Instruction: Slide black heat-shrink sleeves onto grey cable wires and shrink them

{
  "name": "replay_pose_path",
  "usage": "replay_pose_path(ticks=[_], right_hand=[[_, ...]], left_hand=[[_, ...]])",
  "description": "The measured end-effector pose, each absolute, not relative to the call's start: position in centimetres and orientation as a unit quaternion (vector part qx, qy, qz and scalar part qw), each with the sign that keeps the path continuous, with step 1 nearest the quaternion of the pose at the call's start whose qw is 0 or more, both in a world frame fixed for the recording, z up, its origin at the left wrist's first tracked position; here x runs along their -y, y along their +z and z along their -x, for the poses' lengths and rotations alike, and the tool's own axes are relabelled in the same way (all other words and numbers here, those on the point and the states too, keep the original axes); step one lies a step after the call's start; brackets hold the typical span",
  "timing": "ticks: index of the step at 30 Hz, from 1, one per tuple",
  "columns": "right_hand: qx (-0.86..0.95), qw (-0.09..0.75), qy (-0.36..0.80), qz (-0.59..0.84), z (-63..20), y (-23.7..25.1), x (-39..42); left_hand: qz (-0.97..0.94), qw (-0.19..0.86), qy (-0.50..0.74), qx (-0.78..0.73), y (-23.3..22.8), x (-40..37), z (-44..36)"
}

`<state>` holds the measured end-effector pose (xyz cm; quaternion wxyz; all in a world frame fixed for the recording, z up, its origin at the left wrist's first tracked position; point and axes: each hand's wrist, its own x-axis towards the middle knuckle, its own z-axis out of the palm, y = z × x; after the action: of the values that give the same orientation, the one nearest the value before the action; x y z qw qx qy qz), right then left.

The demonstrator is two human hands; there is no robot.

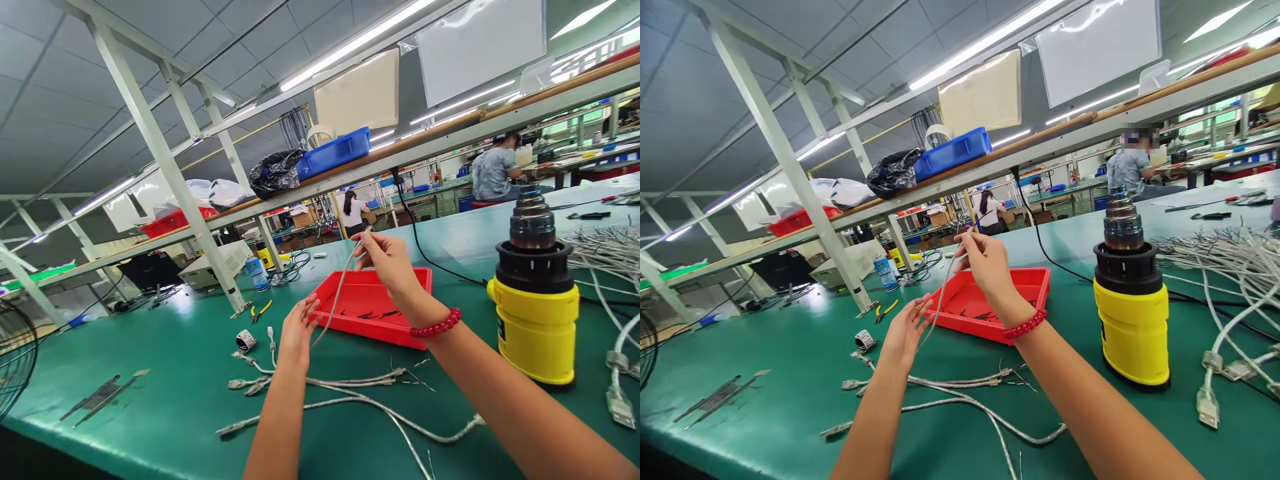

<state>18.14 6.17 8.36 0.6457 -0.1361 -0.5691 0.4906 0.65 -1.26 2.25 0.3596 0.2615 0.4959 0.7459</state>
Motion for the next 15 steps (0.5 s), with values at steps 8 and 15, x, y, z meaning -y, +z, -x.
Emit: replay_pose_path(ticks=[8,15], right_hand=[[0.389,0.768,0.5,0.095,-20.9,11.1,-6.0],[0.355,0.754,0.542,0.113,-24.5,13.1,-5.6]], left_hand=[[-0.256,0.365,0.744,-0.499,2.8,1.4,-0.8],[-0.255,0.36,0.732,-0.519,2.4,0.6,-0.4]])
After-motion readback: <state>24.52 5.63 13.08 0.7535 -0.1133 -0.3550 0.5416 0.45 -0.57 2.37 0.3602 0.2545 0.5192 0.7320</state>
